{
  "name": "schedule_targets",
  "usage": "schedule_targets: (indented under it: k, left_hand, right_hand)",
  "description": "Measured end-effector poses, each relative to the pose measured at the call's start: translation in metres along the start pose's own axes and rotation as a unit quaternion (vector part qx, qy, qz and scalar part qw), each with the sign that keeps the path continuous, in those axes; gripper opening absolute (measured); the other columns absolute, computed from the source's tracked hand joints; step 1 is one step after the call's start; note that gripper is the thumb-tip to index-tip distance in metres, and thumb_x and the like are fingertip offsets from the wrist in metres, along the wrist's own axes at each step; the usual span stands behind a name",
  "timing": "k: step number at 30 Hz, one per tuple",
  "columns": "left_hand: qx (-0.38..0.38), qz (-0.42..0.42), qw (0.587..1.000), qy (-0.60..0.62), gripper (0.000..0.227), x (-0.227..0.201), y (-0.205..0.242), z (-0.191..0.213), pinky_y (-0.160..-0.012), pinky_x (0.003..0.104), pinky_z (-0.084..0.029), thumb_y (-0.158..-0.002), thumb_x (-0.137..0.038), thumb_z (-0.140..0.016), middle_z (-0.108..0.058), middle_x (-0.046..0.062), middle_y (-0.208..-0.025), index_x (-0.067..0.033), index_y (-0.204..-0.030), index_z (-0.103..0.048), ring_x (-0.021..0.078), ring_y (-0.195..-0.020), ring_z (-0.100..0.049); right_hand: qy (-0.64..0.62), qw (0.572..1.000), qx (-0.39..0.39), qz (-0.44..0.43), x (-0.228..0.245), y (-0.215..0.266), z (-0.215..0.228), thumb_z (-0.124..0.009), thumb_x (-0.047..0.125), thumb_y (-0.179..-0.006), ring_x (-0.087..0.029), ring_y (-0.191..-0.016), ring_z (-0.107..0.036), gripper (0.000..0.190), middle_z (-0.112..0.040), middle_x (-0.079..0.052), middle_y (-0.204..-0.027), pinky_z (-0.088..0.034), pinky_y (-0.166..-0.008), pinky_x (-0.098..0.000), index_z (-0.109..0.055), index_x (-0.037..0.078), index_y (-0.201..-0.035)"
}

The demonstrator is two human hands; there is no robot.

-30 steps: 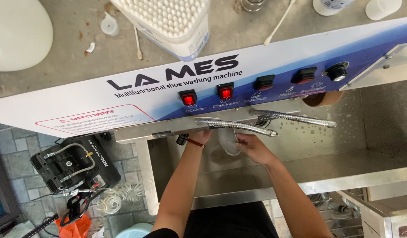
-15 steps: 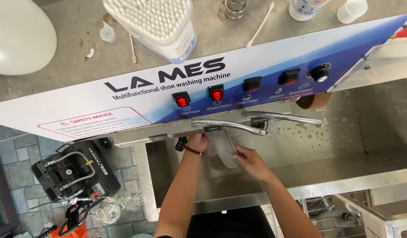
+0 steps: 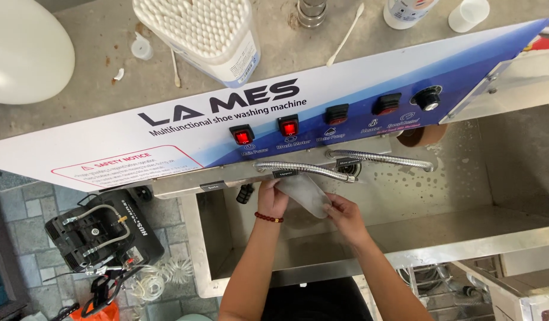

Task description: The recorder is washing and scrubbing shoe insoles using a specialized shoe washing station.

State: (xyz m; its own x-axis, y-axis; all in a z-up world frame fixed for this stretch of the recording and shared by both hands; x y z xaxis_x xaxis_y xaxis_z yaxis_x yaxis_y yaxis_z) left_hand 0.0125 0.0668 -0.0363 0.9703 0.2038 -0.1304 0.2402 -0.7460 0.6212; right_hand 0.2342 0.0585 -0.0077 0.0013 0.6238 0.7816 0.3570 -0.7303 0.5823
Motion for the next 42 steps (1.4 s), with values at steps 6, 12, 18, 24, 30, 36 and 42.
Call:
schedule_targets:
  k: [6, 12, 18, 24, 30, 36, 42]
  left_hand:
    - [0.125, 0.002, 0.992, -0.011, 0.033, -0.010, -0.045, 0.094, -0.098, 0.040, -0.049, -0.090, 0.016, -0.053, -0.063, 0.014, -0.127, 0.0039, -0.120, -0.055, 0.0253, -0.115, -0.060]
    - [0.041, -0.037, 0.993, -0.107, 0.047, -0.024, 0.016, -0.006, -0.112, 0.045, -0.050, -0.083, 0.015, -0.058, -0.063, 0.011, -0.129, -0.0001, -0.128, -0.056, 0.0258, -0.122, -0.063]
    - [0.053, -0.041, 0.990, -0.123, 0.043, -0.012, 0.030, 0.007, -0.114, 0.046, -0.051, -0.087, 0.015, -0.060, -0.063, 0.014, -0.127, 0.0013, -0.127, -0.055, 0.0271, -0.120, -0.064]
    - [0.052, -0.026, 0.986, -0.157, 0.031, -0.035, 0.016, -0.020, -0.107, 0.046, -0.056, -0.095, -0.002, -0.063, -0.066, 0.013, -0.122, 0.0009, -0.125, -0.058, 0.0262, -0.113, -0.067]
    - [0.062, 0.030, 0.951, -0.302, 0.027, -0.030, 0.018, -0.021, -0.100, 0.045, -0.060, -0.098, -0.010, -0.061, -0.069, 0.011, -0.123, -0.0014, -0.124, -0.060, 0.0260, -0.111, -0.070]
    - [0.096, -0.056, 0.948, -0.297, 0.026, -0.025, 0.066, -0.040, -0.097, 0.045, -0.061, -0.096, -0.002, -0.062, -0.070, 0.013, -0.119, 0.0024, -0.122, -0.061, 0.0254, -0.107, -0.071]
    - [0.059, -0.111, 0.920, -0.370, 0.006, -0.026, 0.081, -0.033, -0.096, 0.044, -0.064, -0.095, 0.005, -0.064, -0.072, 0.016, -0.109, 0.0057, -0.102, -0.063, 0.0241, -0.100, -0.073]
  right_hand:
    - [-0.142, 0.985, -0.085, 0.046, 0.014, -0.019, 0.008, -0.057, 0.003, -0.100, -0.017, -0.097, -0.067, 0.034, -0.070, -0.012, -0.114, -0.055, -0.084, -0.0333, -0.062, -0.006, -0.132]
    - [-0.392, 0.911, -0.122, 0.029, -0.018, -0.065, 0.004, -0.054, 0.003, -0.101, -0.026, -0.097, -0.065, 0.017, -0.065, -0.012, -0.110, -0.056, -0.085, -0.0444, -0.058, 0.000, -0.117]
    - [-0.456, 0.885, -0.082, -0.043, 0.014, -0.039, -0.038, -0.051, 0.016, -0.105, -0.025, -0.109, -0.065, 0.021, -0.065, -0.012, -0.118, -0.055, -0.102, -0.0427, -0.057, 0.003, -0.121]
    - [-0.435, 0.897, -0.060, -0.053, 0.015, -0.055, -0.030, -0.051, 0.009, -0.102, -0.026, -0.112, -0.066, 0.022, -0.065, -0.014, -0.122, -0.056, -0.104, -0.0433, -0.056, 0.002, -0.122]
    - [-0.343, 0.936, -0.058, -0.048, -0.008, -0.081, 0.007, -0.055, 0.012, -0.103, -0.026, -0.109, -0.066, 0.023, -0.063, -0.017, -0.122, -0.057, -0.100, -0.0411, -0.057, -0.001, -0.121]
    - [-0.514, 0.858, -0.014, -0.017, 0.002, -0.114, -0.054, -0.053, 0.043, -0.103, -0.031, -0.119, -0.060, 0.052, -0.061, -0.015, -0.131, -0.050, -0.108, -0.0471, -0.058, 0.001, -0.132]
    - [-0.561, 0.825, 0.008, -0.070, -0.084, -0.186, -0.107, -0.037, 0.071, -0.095, -0.038, -0.119, -0.059, 0.080, -0.060, -0.018, -0.136, -0.048, -0.102, -0.0520, -0.057, 0.005, -0.136]
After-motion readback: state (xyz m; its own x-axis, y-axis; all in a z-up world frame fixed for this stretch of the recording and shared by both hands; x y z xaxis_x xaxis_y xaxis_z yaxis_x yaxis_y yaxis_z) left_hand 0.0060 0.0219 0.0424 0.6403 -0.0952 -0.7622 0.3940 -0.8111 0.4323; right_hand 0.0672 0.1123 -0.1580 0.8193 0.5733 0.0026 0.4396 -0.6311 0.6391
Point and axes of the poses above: each hand's wrist, its own y-axis away from the middle knuckle, its own z-axis out of the back of the hand, x = y × z, the point moved 8 cm from there along -y, towards the middle knuckle
